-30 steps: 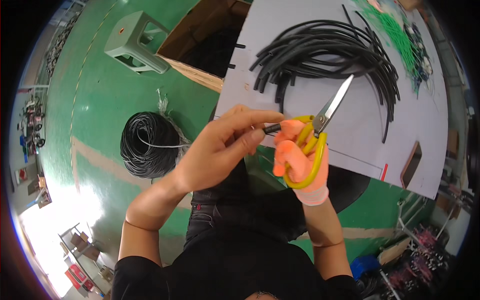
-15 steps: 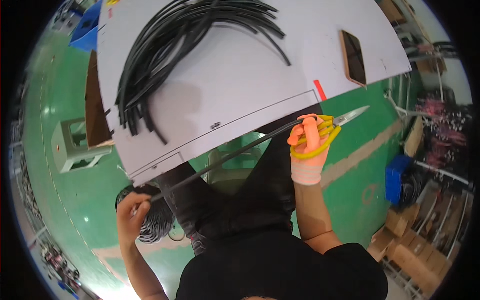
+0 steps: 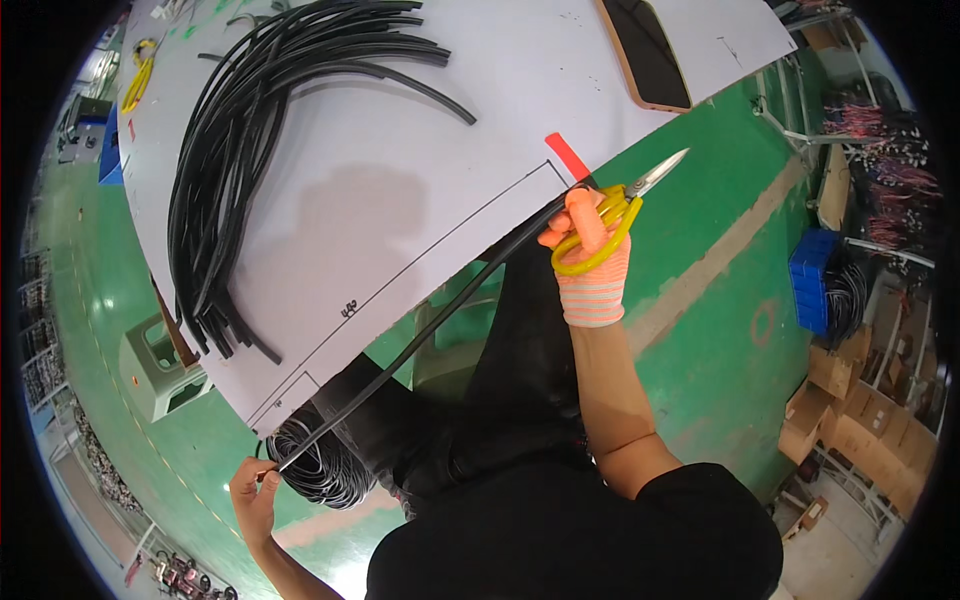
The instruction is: Measure and cut black rubber or plastic tubes to specific lengths using a marking board and scissors.
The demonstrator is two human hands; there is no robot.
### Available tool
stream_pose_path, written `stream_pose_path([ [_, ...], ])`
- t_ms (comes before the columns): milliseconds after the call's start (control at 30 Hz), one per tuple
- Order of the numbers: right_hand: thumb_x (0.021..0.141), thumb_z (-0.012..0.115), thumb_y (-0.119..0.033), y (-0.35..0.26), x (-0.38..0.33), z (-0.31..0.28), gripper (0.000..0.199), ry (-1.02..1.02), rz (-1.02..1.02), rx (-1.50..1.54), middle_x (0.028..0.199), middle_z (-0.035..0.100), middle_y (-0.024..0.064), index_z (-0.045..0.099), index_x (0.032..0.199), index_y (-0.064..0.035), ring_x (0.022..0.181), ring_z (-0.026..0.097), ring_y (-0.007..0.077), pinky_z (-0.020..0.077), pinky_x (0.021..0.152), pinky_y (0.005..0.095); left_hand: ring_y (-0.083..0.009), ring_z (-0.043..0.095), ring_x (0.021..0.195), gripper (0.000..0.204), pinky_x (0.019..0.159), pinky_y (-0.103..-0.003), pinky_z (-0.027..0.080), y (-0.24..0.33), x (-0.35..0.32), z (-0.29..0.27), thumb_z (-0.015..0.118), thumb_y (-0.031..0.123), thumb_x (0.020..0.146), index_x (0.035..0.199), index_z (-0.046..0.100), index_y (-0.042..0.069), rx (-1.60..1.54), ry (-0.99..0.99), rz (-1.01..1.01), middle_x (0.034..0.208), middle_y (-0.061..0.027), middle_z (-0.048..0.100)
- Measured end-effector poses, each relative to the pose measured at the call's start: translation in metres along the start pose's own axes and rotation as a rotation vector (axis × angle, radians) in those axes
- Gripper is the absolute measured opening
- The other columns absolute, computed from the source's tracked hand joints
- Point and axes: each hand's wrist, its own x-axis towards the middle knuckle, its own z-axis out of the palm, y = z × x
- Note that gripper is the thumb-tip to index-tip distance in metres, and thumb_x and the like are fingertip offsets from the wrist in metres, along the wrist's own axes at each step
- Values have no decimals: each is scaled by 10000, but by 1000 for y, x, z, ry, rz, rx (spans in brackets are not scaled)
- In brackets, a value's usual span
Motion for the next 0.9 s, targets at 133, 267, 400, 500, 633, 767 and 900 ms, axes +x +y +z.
stream_pose_path([
  [133, 788, 601, -69, 2, 1, 0, 92, -27, 24, 29, 655, 495, 41, 515, 788, -39, 559, 513, 126, 482, 492, 265, -71, 406, 628, 277, 577, -214, 305, -9, 4, 1, 655, 274, 809, 783, 560, 15, -25, -9, -28, 668, 24, 417],
  [267, 787, 605, -72, 2, 3, 1, 102, -23, 16, 34, 641, 489, 43, 511, 779, -36, 552, 507, 131, 481, 496, 272, -81, 449, 643, 262, 600, -220, 344, -9, 7, 4, 639, 268, 823, 785, 559, 21, -27, -6, -35, 679, 15, 439],
  [400, 786, 602, -69, 2, 2, 0, 103, -27, 40, 46, 643, 490, 47, 509, 764, -31, 545, 505, 138, 483, 507, 286, -90, 429, 641, 333, 597, -230, 329, -13, 9, 3, 652, 331, 809, 796, 567, 10, -49, -5, -41, 680, 3, 460],
  [500, 783, 600, -68, 0, 0, 2, 99, -17, 47, 21, 644, 491, 49, 514, 763, -24, 547, 510, 138, 486, 509, 288, -89, 429, 639, 330, 596, -231, 328, -11, 9, 5, 654, 328, 808, 794, 568, 9, -65, 11, -51, 677, 2, 460],
  [633, 778, 599, -73, -2, 1, 2, 98, -16, 43, -51, 668, 494, 45, 527, 787, -8, 556, 522, 133, 500, 512, 289, -88, 430, 640, 324, 596, -231, 328, -13, 9, 4, 657, 319, 806, 789, 568, 8, -73, -2, -50, 674, 3, 460],
  [767, 776, 598, -77, -2, 0, 1, 103, -18, 47, -26, 694, 500, 41, 533, 803, -2, 567, 532, 127, 512, 522, 290, -89, 430, 638, 319, 594, -231, 326, -15, 10, 3, 658, 312, 804, 784, 567, 6, -45, -1, -59, 672, 3, 460],
  [900, 751, 638, -93, 0, 0, 2, 148, -13, 24, 11, 679, 514, 55, 552, 786, 22, 572, 539, 129, 526, 516, 278, -92, 425, 646, 319, 599, -231, 322, -14, 11, 4, 663, 308, 799, 779, 561, 6, -34, 5, -66, 675, 4, 455],
])
